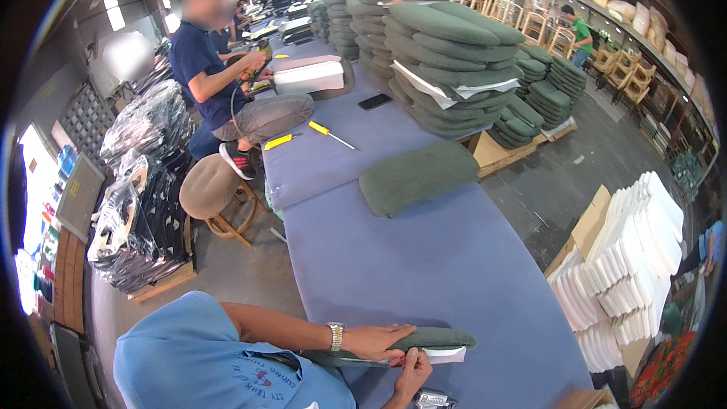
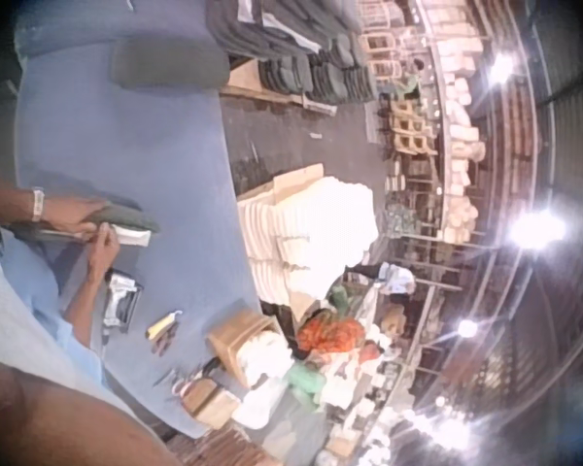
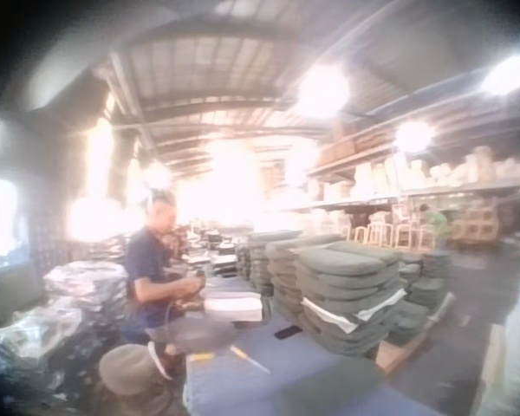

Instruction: The person wraps green fabric around cushion cores, folds the edges, and secures them using a staple gun. They trim excess fabric with a utility knife and place finished cushions on a stack. The process is repeated for multiple cushions.

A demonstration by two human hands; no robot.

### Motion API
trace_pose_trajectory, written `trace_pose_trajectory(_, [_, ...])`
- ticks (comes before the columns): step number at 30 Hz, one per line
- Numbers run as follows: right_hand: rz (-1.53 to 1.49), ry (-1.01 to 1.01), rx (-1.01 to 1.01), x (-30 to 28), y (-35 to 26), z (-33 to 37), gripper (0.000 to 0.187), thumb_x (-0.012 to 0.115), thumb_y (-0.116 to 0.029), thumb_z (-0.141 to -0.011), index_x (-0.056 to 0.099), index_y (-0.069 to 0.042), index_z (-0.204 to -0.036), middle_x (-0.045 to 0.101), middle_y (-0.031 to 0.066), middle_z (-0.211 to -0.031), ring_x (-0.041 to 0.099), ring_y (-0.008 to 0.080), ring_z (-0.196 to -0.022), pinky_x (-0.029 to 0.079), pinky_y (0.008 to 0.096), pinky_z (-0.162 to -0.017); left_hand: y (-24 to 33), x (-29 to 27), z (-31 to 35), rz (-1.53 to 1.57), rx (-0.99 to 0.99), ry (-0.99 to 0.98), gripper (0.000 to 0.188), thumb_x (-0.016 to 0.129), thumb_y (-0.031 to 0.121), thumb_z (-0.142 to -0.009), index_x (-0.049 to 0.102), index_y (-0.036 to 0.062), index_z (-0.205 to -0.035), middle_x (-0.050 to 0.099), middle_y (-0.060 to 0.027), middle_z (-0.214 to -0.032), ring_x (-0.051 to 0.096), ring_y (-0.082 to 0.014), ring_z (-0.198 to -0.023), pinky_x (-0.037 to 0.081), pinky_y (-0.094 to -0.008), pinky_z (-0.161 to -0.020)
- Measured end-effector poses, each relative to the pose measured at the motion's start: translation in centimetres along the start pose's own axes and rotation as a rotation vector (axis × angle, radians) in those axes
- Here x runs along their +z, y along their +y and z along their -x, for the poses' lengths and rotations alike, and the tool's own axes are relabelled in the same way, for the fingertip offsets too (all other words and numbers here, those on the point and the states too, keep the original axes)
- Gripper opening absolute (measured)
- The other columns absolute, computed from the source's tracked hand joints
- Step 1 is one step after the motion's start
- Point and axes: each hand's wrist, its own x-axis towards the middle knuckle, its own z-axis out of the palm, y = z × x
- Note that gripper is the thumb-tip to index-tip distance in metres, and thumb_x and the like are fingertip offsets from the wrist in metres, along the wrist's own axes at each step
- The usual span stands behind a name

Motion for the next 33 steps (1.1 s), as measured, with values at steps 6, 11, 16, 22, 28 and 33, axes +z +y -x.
trace_pose_trajectory(6, [0.359,0.326,0.119,-18.5,13.0,4.3,0.033,0.066,-0.026,-0.096,0.062,0.006,-0.107,0.069,0.0198,-0.103,0.069,0.0286,-0.089,0.058,0.0365,-0.078,0.5,0.1,-0.6,-0.068,0.013,0.015,0.076,0.042,0.048,-0.108,0.012,0.0053,-0.164,0.023,-0.0229,-0.168,0.032,-0.0460,-0.151,0.035,-0.0523,-0.122])
trace_pose_trajectory(11, [1.057,0.542,-0.018,-15.6,9.3,12.1,0.045,0.067,-0.035,-0.094,0.065,0.006,-0.113,0.069,0.0224,-0.107,0.068,0.0344,-0.095,0.057,0.0422,-0.082,1.2,0.1,0.2,-0.056,-0.024,0.003,0.076,0.041,0.048,-0.108,0.011,0.0069,-0.164,0.024,-0.0216,-0.168,0.033,-0.0455,-0.150,0.037,-0.0533,-0.121])
trace_pose_trajectory(16, [0.848,0.537,-0.037,-15.2,10.7,8.9,0.040,0.069,-0.026,-0.093,0.064,0.006,-0.116,0.069,0.0203,-0.110,0.067,0.0298,-0.100,0.056,0.0382,-0.086,1.5,-0.5,0.2,-0.052,-0.041,0.004,0.076,0.043,0.047,-0.108,0.012,0.0066,-0.164,0.025,-0.0227,-0.167,0.034,-0.0462,-0.150,0.037,-0.0538,-0.121])
trace_pose_trajectory(22, [0.725,0.513,-0.110,-15.9,4.4,8.6,0.029,0.070,-0.016,-0.096,0.066,0.005,-0.115,0.071,0.0163,-0.104,0.066,0.0209,-0.093,0.054,0.0332,-0.084,1.5,0.2,-0.8,-0.003,-0.023,0.070,0.080,0.051,0.046,-0.104,0.019,0.0005,-0.162,0.032,-0.0323,-0.161,0.038,-0.0494,-0.146,0.037,-0.0533,-0.120])
trace_pose_trajectory(28, [0.417,0.366,0.188,-7.9,-10.6,10.1,0.042,0.088,-0.016,-0.085,0.069,0.000,-0.119,0.073,0.0056,-0.103,0.067,0.0139,-0.087,0.055,0.0305,-0.077,1.2,1.0,-0.1,-0.061,0.009,0.196,0.077,0.057,0.041,-0.102,0.027,-0.0021,-0.158,0.046,-0.0356,-0.150,0.051,-0.0515,-0.133,0.044,-0.0537,-0.112])
trace_pose_trajectory(33, [0.435,0.106,-0.123,-3.7,-13.3,6.6,0.052,0.082,-0.003,-0.079,0.065,0.002,-0.128,0.072,0.0098,-0.116,0.067,0.0163,-0.105,0.052,0.0316,-0.093,2.6,0.3,0.4,-0.120,-0.052,0.145,0.078,0.058,0.042,-0.102,0.026,-0.0006,-0.159,0.047,-0.0363,-0.148,0.056,-0.0518,-0.127,0.049,-0.0536,-0.106])
